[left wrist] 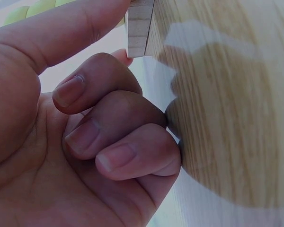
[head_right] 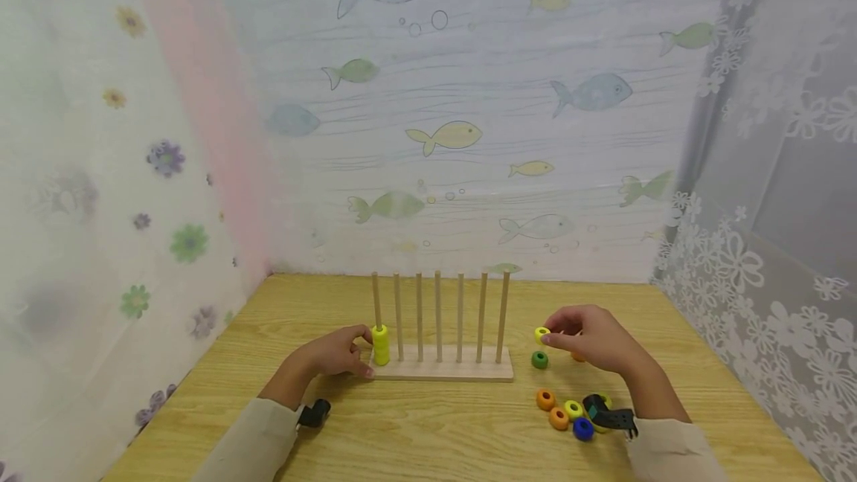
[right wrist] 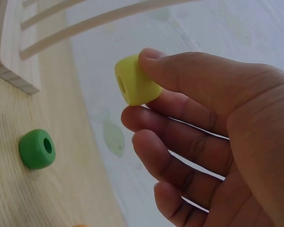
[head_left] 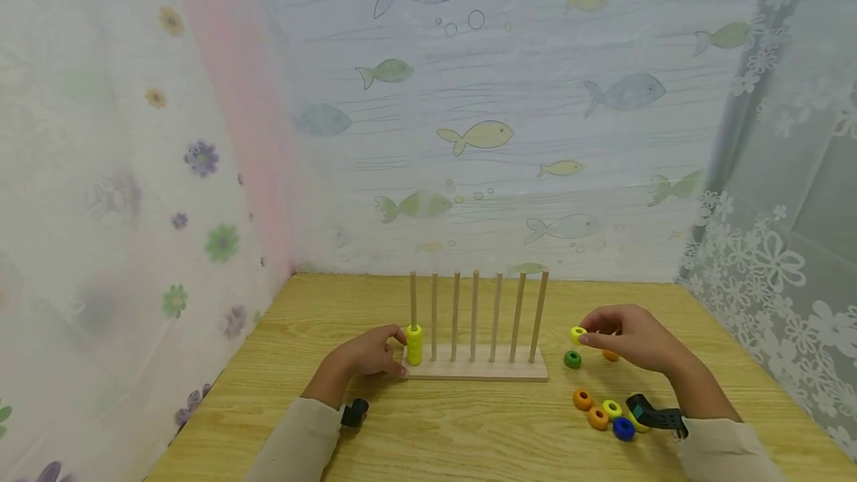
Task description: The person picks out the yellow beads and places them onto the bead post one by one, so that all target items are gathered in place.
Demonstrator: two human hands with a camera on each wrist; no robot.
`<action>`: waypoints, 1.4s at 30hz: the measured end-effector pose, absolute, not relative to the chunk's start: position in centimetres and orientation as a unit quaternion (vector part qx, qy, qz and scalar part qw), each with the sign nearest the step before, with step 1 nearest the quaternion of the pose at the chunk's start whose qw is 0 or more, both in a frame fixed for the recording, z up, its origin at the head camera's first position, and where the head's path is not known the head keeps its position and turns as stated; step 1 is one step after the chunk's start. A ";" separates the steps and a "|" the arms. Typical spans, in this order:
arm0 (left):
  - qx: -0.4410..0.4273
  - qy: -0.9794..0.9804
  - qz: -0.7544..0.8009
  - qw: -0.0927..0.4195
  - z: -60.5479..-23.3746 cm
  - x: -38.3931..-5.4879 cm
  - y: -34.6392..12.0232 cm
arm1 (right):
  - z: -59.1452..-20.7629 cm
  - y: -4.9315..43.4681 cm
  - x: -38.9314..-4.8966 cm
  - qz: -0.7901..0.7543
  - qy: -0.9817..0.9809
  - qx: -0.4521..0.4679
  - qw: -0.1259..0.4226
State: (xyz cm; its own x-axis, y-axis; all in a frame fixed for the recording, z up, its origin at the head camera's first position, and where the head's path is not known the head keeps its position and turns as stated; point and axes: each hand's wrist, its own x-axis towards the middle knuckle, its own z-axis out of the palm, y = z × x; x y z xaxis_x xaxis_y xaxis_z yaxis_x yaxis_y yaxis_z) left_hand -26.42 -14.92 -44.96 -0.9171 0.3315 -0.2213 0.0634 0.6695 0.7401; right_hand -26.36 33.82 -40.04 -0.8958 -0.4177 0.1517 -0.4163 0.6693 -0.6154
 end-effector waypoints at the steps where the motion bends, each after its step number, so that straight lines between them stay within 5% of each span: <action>1: 0.109 0.898 0.391 0.171 -44.9 -26.4 -14.9 | -40.0 33.7 -26.3 -0.337 0.913 -0.230 0.001; 42: 0.116 0.901 0.381 0.170 -44.8 -26.4 -14.9 | -37.8 30.5 -24.4 -0.315 0.896 -0.304 -0.073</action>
